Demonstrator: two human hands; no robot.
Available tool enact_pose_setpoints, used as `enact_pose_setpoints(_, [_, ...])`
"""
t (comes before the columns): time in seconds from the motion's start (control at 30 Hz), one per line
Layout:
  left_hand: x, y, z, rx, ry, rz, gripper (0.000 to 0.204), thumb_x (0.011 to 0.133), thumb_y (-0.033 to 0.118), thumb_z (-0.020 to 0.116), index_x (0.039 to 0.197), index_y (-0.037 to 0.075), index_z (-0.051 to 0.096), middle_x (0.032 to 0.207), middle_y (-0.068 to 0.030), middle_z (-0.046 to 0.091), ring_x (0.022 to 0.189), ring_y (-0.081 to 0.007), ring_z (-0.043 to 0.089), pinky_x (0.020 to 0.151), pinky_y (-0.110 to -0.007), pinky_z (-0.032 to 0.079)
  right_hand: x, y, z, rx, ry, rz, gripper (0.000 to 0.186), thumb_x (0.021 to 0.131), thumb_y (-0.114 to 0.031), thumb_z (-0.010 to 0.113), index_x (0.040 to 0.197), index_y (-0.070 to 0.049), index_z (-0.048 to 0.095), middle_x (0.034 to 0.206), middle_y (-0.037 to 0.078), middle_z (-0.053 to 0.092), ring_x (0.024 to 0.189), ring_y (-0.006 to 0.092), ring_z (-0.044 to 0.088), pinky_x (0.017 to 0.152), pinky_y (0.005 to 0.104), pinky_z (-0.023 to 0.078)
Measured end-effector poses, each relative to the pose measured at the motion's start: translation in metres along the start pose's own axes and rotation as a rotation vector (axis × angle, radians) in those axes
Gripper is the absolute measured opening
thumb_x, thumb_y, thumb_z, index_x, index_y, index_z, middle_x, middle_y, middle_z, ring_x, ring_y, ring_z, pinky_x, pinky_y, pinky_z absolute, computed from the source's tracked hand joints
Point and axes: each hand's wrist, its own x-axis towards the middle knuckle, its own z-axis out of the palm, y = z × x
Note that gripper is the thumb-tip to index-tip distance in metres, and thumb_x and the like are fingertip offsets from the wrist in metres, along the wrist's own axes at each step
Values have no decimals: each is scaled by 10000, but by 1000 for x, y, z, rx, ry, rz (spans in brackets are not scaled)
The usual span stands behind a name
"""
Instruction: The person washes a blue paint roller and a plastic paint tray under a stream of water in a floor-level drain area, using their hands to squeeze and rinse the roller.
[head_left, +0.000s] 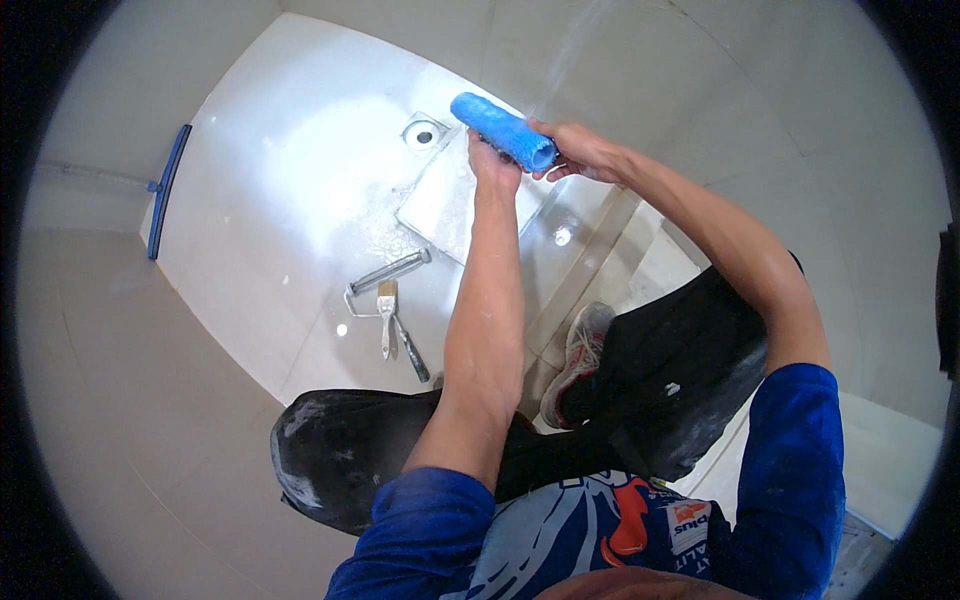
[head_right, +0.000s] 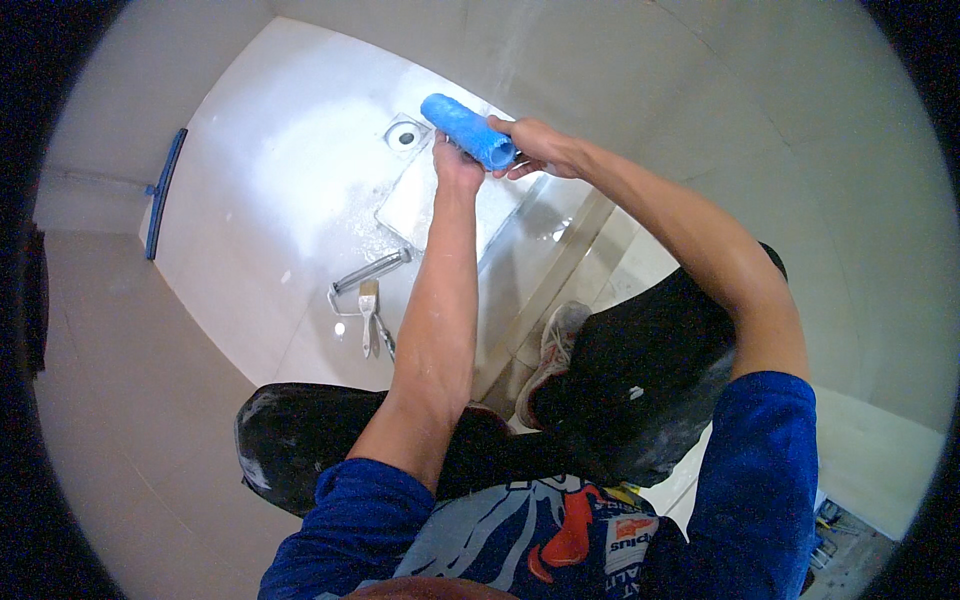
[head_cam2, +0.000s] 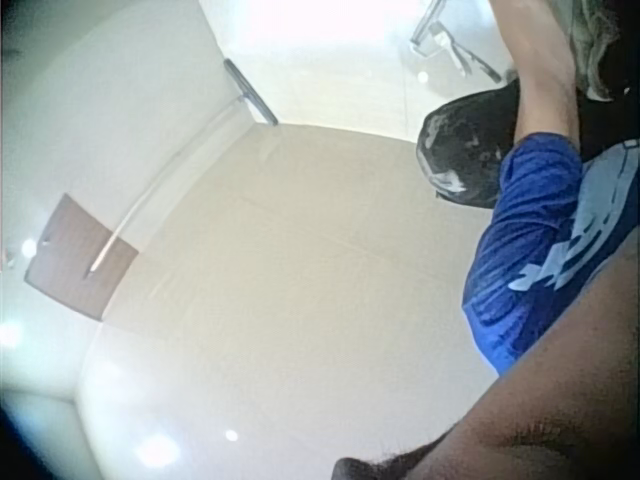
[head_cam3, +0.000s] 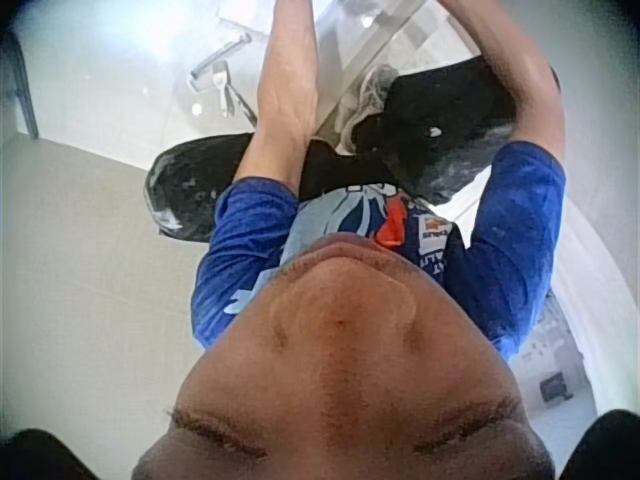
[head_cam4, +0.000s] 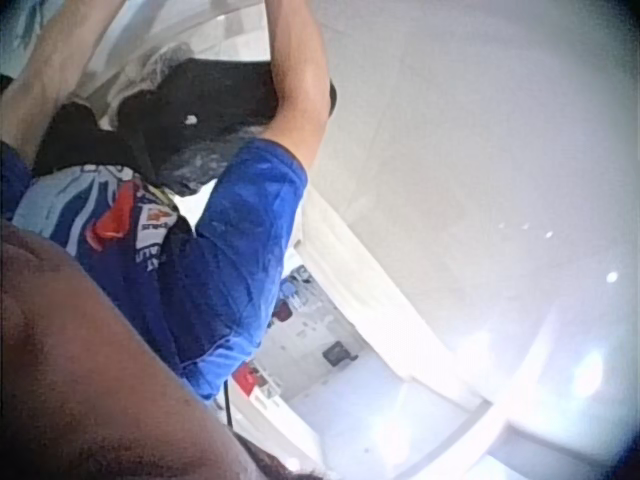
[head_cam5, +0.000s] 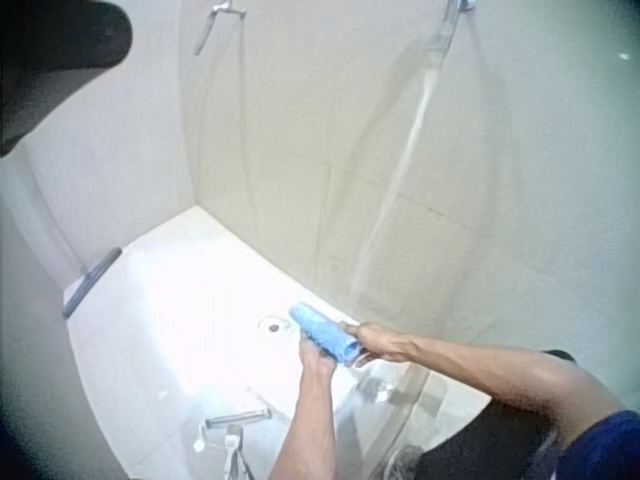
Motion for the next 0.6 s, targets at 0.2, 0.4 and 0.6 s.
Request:
enact_pose_setpoints(0.2, [3, 2, -2, -55, 17, 42, 519, 1082, 489, 326, 1269, 69, 567, 1223, -169, 643, 1115, -347, 626, 1039, -540, 485, -13, -10, 5, -15, -106, 49, 579, 1104, -460, 390, 1405, 22, 497, 1173, 162, 696, 960, 212, 736, 782, 316, 611])
enact_pose_setpoints(0.4, [-2, -4, 3, 41, 25, -37, 491, 1045, 393, 286, 1173, 24, 583, 1057, -207, 664, 966, -370, 660, 919, -537, 548, -16, -10, -14, -88, -192, 84, 629, 1069, -512, 467, 1360, 43, 527, 1144, 176, 709, 951, 223, 745, 856, 323, 622])
enact_pose_setpoints(0.6, [-4, -8, 4, 47, 44, -14, 549, 1007, 387, 226, 1133, -12, 582, 994, -243, 653, 940, -387, 653, 886, -551, 553, -9, -7, -24, -249, -240, 76, 755, 978, -653, 561, 1261, 45, 619, 1077, 164, 725, 941, 208, 747, 823, 313, 620])
